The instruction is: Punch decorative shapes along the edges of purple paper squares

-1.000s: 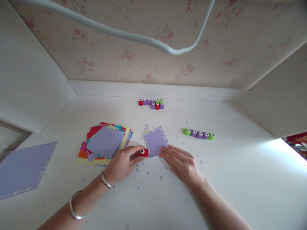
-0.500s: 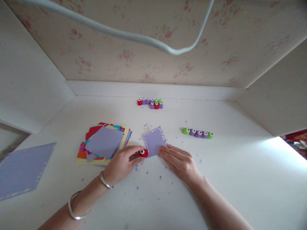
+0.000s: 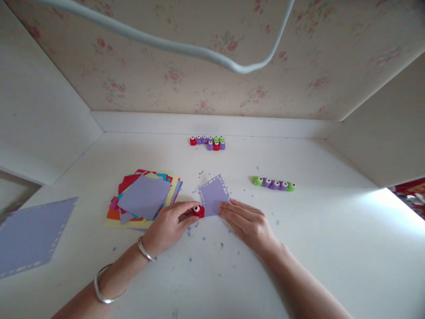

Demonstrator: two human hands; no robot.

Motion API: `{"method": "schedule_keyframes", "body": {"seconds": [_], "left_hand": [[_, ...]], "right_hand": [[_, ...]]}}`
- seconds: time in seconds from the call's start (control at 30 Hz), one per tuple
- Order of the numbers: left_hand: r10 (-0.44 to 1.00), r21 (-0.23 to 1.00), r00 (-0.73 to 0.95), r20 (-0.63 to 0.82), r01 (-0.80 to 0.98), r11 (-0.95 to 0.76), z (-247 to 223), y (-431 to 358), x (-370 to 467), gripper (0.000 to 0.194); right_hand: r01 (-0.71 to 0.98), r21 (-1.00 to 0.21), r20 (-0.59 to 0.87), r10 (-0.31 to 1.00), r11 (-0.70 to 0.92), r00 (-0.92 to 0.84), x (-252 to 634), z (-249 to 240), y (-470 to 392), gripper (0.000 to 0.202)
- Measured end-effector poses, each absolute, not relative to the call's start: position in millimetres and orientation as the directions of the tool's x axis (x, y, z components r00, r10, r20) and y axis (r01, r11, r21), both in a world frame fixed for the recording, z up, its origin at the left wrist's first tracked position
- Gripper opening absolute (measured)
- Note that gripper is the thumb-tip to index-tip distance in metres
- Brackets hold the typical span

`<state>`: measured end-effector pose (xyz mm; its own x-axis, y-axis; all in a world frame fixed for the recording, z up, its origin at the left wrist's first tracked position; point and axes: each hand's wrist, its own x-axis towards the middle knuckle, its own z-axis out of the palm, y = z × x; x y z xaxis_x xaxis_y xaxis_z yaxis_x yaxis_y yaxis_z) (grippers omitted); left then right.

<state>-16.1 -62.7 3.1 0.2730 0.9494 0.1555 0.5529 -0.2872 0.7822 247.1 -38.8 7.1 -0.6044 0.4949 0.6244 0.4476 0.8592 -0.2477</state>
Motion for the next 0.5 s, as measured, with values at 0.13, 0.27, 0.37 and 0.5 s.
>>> {"method": "schedule_keyframes", "body": {"seconds": [0.13, 0.27, 0.37, 0.5], "left_hand": [[0.947, 0.772, 0.281, 0.155, 0.564, -0.293, 1.9, -62.8, -17.2, 0.03], [0.946, 0.765, 0.281, 0.165, 0.569, -0.302, 2.2, -62.4, -16.7, 0.03], [0.941, 0.76, 0.288, 0.177, 0.568, -0.316, 2.4, -62.5, -16.2, 0.03], [0.933, 0.74, 0.298, 0.2, 0.579, -0.343, 1.7, -63.0, -16.6, 0.03]], "right_hand": [[0.446, -0.253, 0.619, 0.498, 0.858, -0.607, 247.2, 7.0, -38.7, 0.03], [0.441, -0.267, 0.619, 0.503, 0.857, -0.603, 246.1, 6.6, -39.2, 0.029], [0.44, -0.289, 0.62, 0.517, 0.85, -0.59, 245.3, 5.5, -39.7, 0.027], [0.442, -0.29, 0.626, 0.517, 0.849, -0.584, 244.0, 5.4, -39.9, 0.026]]}}
